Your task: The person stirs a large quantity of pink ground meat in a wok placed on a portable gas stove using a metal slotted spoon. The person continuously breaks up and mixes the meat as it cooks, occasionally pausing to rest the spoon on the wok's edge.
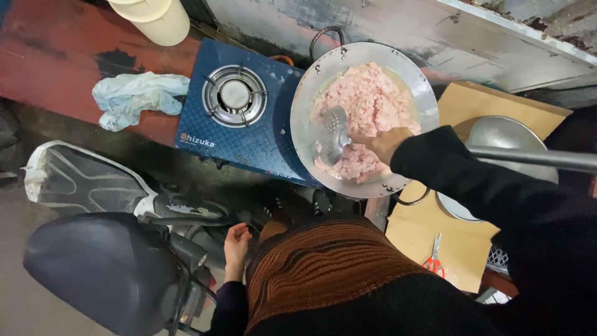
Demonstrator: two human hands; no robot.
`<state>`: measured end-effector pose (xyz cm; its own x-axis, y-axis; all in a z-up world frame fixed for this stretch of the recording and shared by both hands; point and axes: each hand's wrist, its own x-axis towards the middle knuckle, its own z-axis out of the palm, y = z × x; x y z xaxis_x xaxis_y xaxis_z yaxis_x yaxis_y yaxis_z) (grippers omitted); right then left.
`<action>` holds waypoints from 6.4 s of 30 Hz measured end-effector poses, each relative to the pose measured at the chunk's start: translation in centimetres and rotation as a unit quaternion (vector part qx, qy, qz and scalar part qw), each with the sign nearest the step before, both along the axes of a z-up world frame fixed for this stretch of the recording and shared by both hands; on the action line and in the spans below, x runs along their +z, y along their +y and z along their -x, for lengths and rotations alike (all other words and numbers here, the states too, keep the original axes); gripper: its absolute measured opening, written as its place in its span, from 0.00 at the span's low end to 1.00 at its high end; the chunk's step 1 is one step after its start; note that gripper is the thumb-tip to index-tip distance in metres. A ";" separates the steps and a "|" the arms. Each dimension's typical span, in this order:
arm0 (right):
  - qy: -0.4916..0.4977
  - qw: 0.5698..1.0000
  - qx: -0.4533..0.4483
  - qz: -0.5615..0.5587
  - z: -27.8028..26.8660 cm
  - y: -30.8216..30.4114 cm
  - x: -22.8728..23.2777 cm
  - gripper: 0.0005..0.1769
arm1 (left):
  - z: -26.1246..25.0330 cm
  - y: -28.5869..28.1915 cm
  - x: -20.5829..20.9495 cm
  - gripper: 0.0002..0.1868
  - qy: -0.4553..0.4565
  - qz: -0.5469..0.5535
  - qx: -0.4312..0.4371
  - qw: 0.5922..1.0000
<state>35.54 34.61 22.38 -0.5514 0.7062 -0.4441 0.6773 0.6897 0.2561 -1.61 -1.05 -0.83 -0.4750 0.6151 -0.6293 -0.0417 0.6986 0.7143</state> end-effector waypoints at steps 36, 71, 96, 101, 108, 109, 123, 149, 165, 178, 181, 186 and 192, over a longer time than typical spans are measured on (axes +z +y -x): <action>-0.086 0.968 -0.147 0.184 1.1 1.2 9.2 0.27 | -1.5 -2.8 1.3 0.17 -0.002 0.038 0.044 0.998; -0.036 0.983 -0.049 0.173 4.3 5.7 0.8 0.37 | -3.3 -1.9 3.8 0.15 -0.050 0.056 0.092 0.993; 0.019 0.990 -0.032 0.135 0.9 0.3 -0.9 0.33 | -2.8 -0.2 4.5 0.15 -0.048 0.076 0.034 0.995; -0.061 0.980 -0.091 0.164 4.6 1.7 -1.3 0.39 | -3.5 -2.2 -0.6 0.16 0.002 0.027 0.031 0.999; -0.076 0.947 -0.153 0.273 3.1 3.2 2.3 0.51 | -3.8 -1.3 2.8 0.19 -0.015 0.084 0.027 0.996; -0.045 0.966 -0.103 0.234 2.1 3.1 2.0 0.43 | -3.8 -1.5 3.0 0.17 -0.019 0.076 0.027 0.997; -0.104 0.958 -0.138 0.230 5.1 4.3 -0.1 0.43 | -3.8 -2.1 1.5 0.17 -0.034 0.084 0.034 0.995; -0.071 0.960 -0.190 0.195 4.0 5.4 -3.7 0.27 | -3.3 -2.6 -2.9 0.18 0.011 0.068 0.008 0.998; -0.057 0.966 -0.166 0.190 5.4 2.3 4.8 0.27 | -3.9 -3.8 -1.7 0.17 0.024 0.089 0.003 0.996; -0.050 0.960 -0.203 0.188 5.5 2.0 2.9 0.29 | -3.9 -2.8 -1.4 0.17 0.020 0.101 0.002 0.995; -0.028 0.953 -0.227 0.200 3.8 2.1 3.1 0.28 | -3.8 -3.1 -0.7 0.17 0.013 0.091 0.017 0.996; -0.035 0.954 -0.251 0.161 1.6 2.2 8.0 0.31 | -3.8 -4.6 -1.4 0.18 0.013 0.108 0.017 0.994; -0.009 0.957 -0.268 0.112 1.3 3.4 9.1 0.30 | -3.3 -3.7 -1.9 0.17 0.043 0.100 -0.023 0.994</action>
